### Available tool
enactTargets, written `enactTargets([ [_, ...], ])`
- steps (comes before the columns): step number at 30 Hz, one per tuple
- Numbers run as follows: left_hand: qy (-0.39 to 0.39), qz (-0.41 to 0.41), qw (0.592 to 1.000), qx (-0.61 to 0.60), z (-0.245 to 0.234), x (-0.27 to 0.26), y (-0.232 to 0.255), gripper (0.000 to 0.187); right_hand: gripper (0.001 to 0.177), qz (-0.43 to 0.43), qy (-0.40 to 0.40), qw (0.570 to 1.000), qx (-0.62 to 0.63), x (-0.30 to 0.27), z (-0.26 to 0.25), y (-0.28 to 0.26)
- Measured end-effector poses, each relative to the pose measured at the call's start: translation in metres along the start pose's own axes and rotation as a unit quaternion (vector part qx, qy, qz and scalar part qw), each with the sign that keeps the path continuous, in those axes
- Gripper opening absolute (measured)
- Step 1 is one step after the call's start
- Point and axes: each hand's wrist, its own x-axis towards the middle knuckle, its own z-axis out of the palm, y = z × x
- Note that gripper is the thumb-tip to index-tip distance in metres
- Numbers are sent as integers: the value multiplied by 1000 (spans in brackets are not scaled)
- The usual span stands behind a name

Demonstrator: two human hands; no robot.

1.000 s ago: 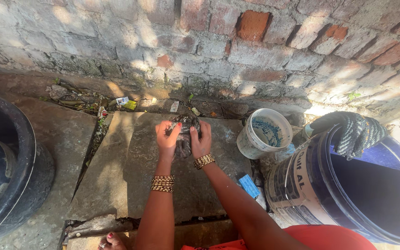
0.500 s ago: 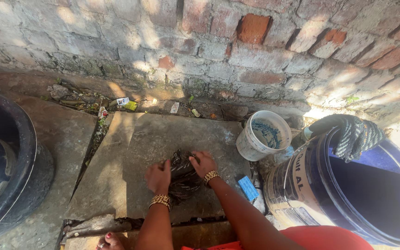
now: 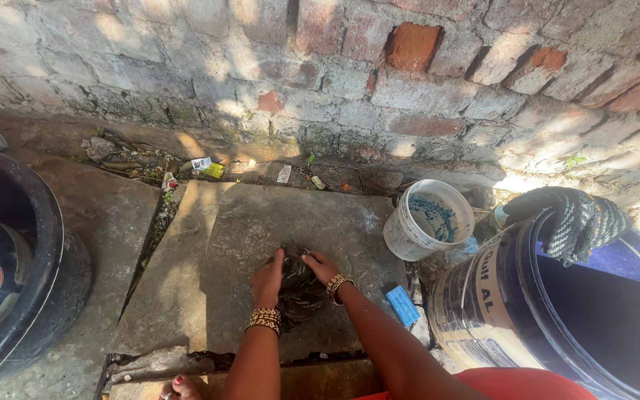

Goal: The person washes dark fabrics by hand on a stone surface outdoors, repeatedly pouring water from a small bucket over the items, scrubbing them by hand, and rinsing them before placing the bucket into a larger blue container.

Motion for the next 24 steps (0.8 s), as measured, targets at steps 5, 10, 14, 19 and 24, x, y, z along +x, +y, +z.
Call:
enactTargets([
  [5,-77,60,991,-91,5,-8,40,91,71,-121,1,989,84,9,3,-24],
  [10,-93,162,978,-88,-12,-19,77,78,62,-177,173,965,89,-1,-1,-57],
  [14,-179,169,969,-27,-34,-19,88,66,58,-246,271,928,71,-25,8,-62],
  [19,-203,153,954,162,-28,17,10,54,64,-274,94,919,-266,-59,-2,-27],
  [24,-126,153,938,285,-10,40,-18,46,82,-136,-41,923,-357,-55,-6,-39],
])
